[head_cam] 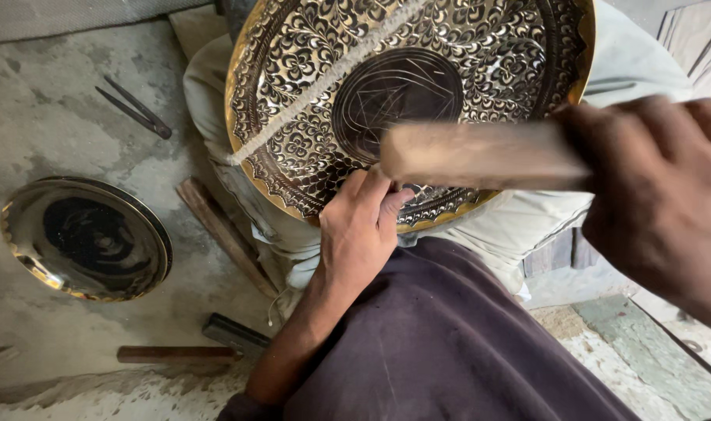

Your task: The person sits on the floor with a decorative brass tray on their lap, holds a small punch against the tray's darkened center with one hand, and strikes the punch with a wooden mallet held in the other hand, repositioning the punch repeatedly to chase line patterns into the metal.

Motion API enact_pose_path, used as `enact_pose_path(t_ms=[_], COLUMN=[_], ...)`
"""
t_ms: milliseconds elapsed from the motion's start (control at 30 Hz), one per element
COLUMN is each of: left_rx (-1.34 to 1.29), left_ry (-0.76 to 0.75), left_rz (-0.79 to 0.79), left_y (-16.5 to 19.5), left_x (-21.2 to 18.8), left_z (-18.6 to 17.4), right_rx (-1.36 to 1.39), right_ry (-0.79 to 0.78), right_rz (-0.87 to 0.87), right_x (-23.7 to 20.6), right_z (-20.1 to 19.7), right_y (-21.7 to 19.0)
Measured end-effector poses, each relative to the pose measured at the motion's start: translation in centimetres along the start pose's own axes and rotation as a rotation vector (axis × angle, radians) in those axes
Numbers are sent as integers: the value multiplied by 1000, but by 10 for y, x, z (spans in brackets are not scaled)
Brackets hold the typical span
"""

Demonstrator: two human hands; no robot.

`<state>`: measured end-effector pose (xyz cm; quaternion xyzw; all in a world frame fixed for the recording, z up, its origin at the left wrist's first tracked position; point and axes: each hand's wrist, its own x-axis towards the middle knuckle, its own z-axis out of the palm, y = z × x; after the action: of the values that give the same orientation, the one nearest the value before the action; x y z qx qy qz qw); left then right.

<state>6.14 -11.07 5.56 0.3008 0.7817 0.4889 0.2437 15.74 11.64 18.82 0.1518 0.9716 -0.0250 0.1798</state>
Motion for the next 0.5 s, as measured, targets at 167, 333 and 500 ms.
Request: enact_pose_path(t_ms=[167, 333, 500], left_rx=[22, 43, 6], left_ry=[-7, 8, 93], left_rz=[4, 37, 53], left_y=[-2, -2, -1], left_x=[-1, -3, -1], left_z=[1, -1, 2], right_rx=[-62, -318, 62], right_ry=[36, 33, 68], right_rz=[-35, -154, 51], right_x=[-6, 4, 19], right_z=[8, 0, -13], right_y=[0, 2, -5])
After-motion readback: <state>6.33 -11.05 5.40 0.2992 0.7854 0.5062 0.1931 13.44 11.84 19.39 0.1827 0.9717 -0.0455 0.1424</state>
